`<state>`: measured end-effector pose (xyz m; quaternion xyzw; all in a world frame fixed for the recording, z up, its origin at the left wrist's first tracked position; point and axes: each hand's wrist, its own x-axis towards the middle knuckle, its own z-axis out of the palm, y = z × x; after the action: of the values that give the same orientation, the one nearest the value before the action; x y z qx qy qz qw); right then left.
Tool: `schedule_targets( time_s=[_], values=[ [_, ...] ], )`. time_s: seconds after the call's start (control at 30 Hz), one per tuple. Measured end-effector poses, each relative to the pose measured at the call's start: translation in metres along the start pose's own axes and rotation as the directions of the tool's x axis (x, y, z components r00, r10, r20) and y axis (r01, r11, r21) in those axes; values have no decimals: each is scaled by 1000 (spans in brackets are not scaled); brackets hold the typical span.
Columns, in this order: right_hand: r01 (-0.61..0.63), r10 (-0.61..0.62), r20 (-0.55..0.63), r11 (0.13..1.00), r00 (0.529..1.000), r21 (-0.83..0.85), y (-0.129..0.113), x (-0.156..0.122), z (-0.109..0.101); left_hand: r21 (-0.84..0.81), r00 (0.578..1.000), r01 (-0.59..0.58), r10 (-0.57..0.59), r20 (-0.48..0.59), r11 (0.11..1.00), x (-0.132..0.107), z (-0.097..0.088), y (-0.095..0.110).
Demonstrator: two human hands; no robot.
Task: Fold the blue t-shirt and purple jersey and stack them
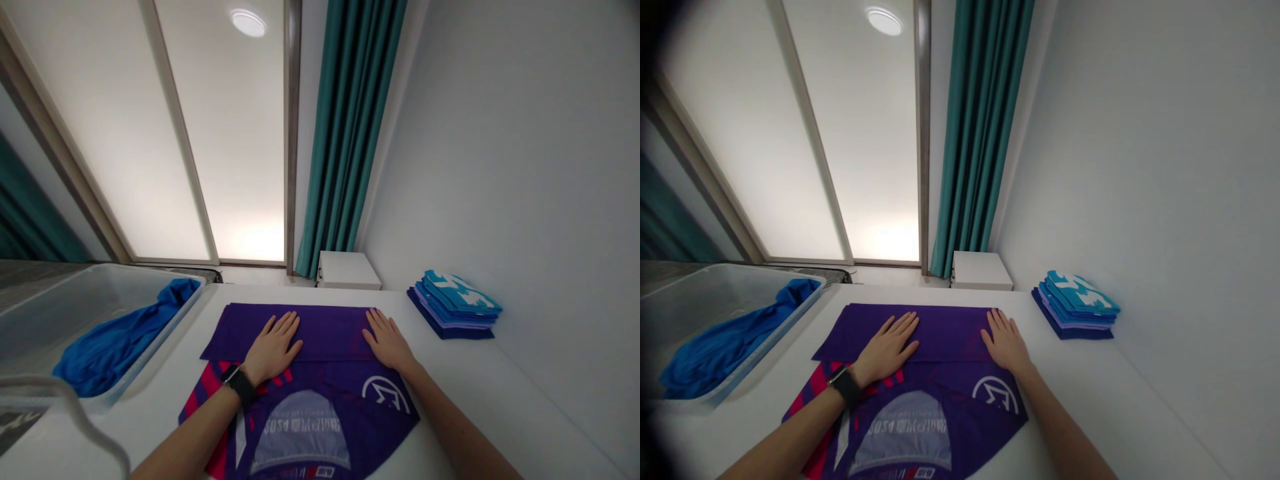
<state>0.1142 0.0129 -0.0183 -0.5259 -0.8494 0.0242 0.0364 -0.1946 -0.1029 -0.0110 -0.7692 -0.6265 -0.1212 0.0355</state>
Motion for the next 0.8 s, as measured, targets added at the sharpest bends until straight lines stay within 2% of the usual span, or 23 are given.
schedule_targets(
  time_s=[0.17,0.27,0.33,0.43,0.53,0.6,0.8],
  values=[
    [-17,17,8,1000,1000,18,-1,2,-3,-6,1000,3,-3,-15,1000,0,1,-1],
    [-23,21,-66,999,998,-31,-10,6,-7,-12,1000,3,-3,-14,1000,0,1,-1],
    [15,-21,-105,998,994,-54,-22,9,-8,-15,1000,3,-3,-16,1000,0,0,0],
    [89,-90,-76,996,993,-14,-42,16,-5,-14,1000,8,-8,-4,1000,0,-2,1],
    [94,-94,-22,995,995,18,-51,21,-1,-15,1000,10,-10,-3,1000,-1,-2,1],
    [60,-60,-13,998,998,-1,-46,22,1,-19,1000,7,-7,-16,1000,-1,-1,1],
    [-72,72,-10,996,997,-54,-12,21,2,-22,1000,8,-8,-20,1000,-1,0,0]
  ],
)
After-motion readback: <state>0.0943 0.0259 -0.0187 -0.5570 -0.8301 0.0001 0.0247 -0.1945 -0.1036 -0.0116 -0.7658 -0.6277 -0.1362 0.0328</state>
